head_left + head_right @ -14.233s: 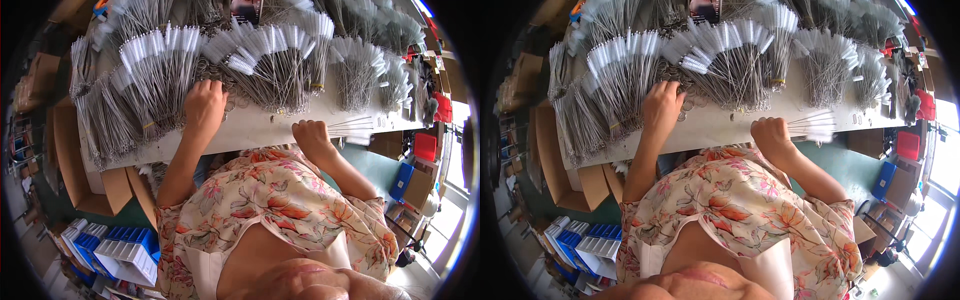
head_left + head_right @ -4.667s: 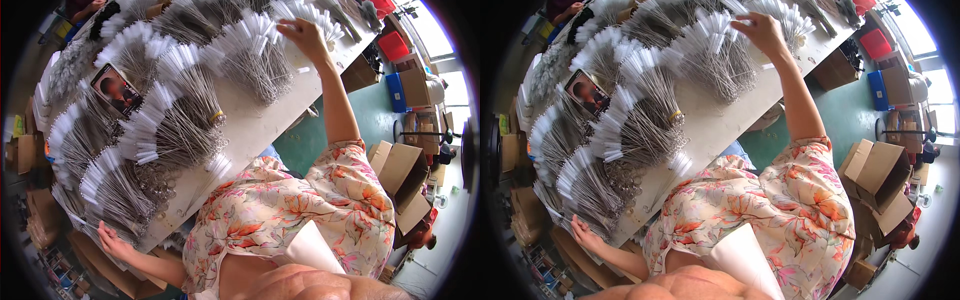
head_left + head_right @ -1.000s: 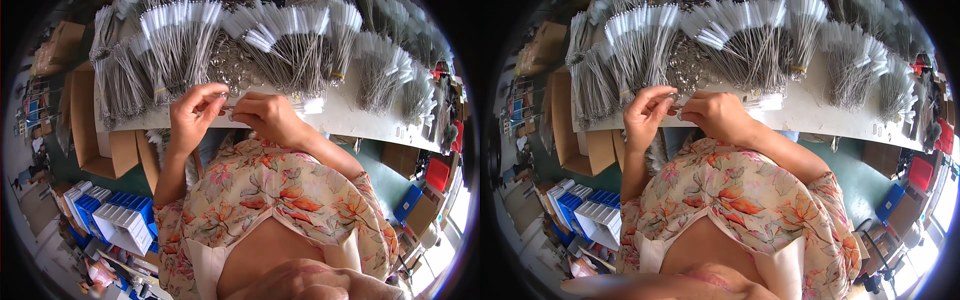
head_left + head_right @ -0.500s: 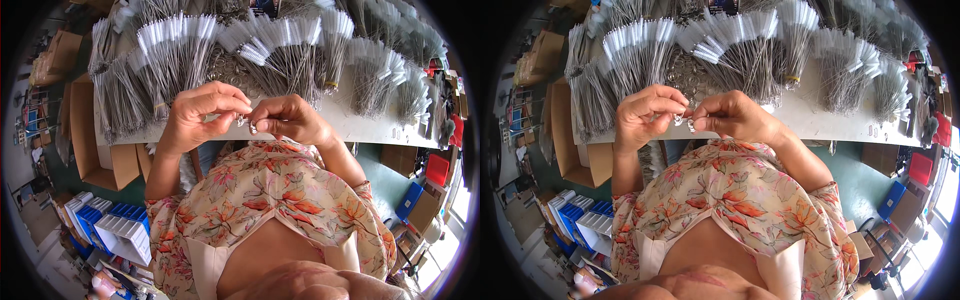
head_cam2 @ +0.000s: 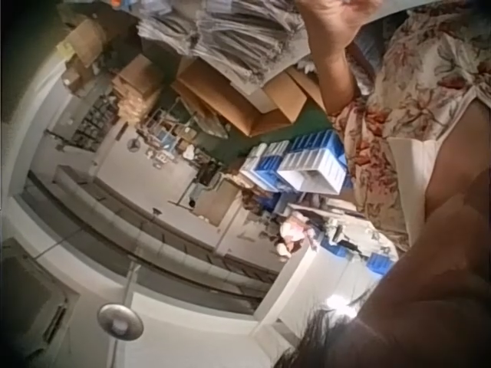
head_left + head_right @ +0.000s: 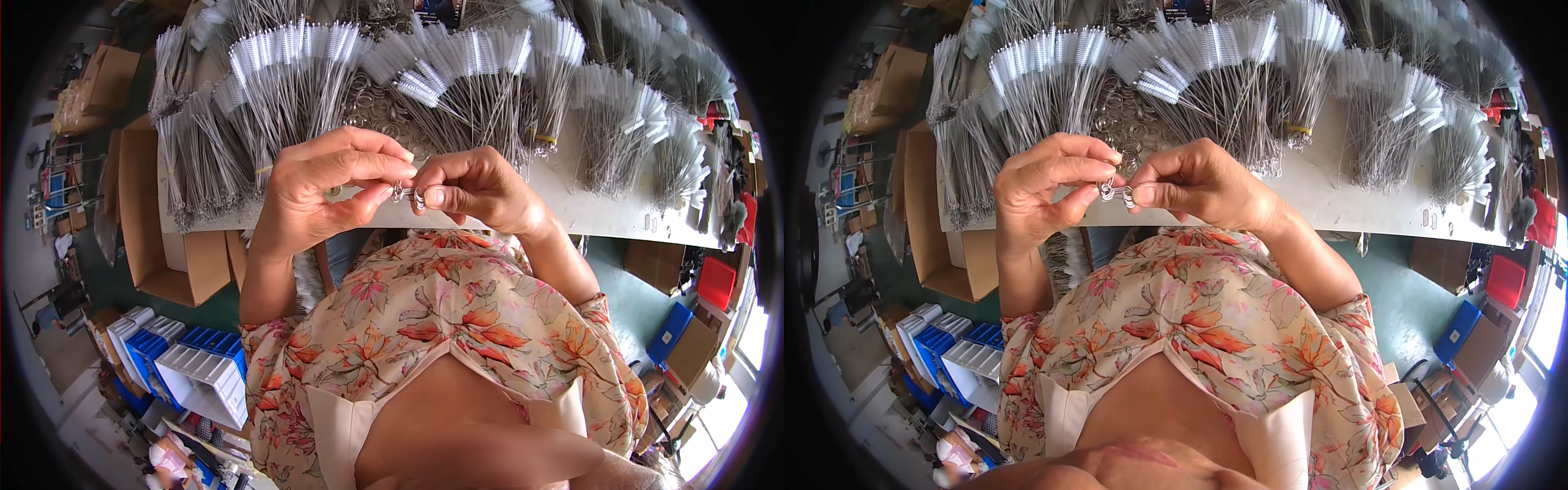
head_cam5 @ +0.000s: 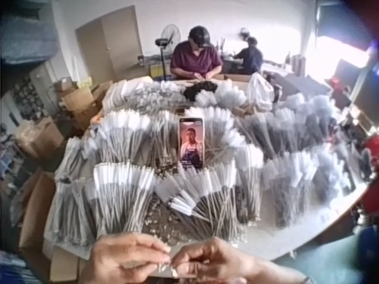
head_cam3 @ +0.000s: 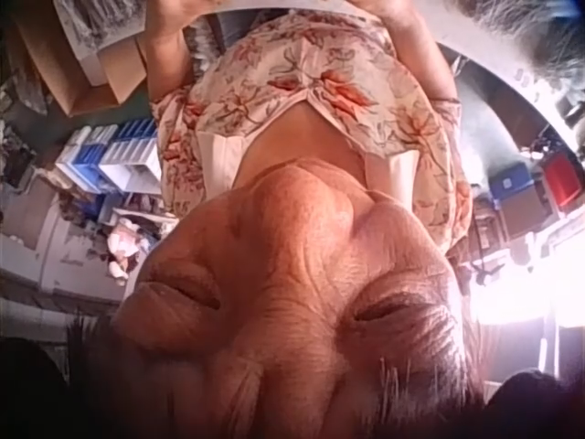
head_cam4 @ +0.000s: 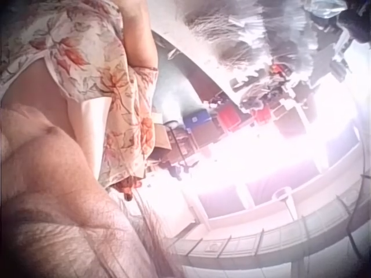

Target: The recorder is assembling small cleaning brushes by sliding multiple brushes onto a single metal ring.

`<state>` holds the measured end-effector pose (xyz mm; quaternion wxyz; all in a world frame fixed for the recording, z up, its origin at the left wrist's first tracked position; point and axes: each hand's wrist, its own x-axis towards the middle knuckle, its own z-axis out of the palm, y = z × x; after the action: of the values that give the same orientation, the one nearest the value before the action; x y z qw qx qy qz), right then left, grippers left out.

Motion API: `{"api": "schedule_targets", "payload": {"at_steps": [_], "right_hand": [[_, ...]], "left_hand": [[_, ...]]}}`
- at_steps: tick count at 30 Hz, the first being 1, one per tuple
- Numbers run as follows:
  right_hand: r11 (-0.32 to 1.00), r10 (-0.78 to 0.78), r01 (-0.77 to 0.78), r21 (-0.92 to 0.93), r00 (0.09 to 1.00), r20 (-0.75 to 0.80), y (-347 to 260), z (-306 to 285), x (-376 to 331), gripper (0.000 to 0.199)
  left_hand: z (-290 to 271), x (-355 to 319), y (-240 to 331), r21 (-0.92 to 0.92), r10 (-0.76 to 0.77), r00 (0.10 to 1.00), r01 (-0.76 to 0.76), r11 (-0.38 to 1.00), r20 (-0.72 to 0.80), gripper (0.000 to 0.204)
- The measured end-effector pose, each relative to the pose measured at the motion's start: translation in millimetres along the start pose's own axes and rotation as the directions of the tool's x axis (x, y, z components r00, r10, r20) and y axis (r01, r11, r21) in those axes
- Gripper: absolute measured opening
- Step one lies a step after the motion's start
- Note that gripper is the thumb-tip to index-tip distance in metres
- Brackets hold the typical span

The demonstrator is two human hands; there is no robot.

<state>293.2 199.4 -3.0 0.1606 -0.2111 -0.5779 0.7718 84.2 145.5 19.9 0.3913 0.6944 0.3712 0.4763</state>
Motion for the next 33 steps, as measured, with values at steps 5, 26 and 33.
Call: {"api": "schedule_targets", "payload": {"at_steps": [5, 26, 33], "right_hand": [[0.996, -0.037, 0.04, 0.082, 0.999, -0.031, -1.2, 1.3, -1.1, 0.017], [0.906, -0.394, 0.339, -0.255, 0.894, -0.212, -57.0, 20.1, 13.0, 0.011], [0.929, -0.369, 0.364, -0.063, 0.906, -0.208, -51.2, 17.1, 12.2, 0.012]], "left_hand": [[10.8, 4.2, 6.1, 0.098, 0.075, 0.985, -0.06, 0.993, -0.156, 0.029], [-24.3, 34.3, 56.3, 0.377, 0.144, 0.989, -0.149, 0.914, 0.043, 0.02], [-23.7, 25.4, 51.6, -0.348, -0.386, 0.921, 0.347, 0.871, -0.048, 0.013]]}}
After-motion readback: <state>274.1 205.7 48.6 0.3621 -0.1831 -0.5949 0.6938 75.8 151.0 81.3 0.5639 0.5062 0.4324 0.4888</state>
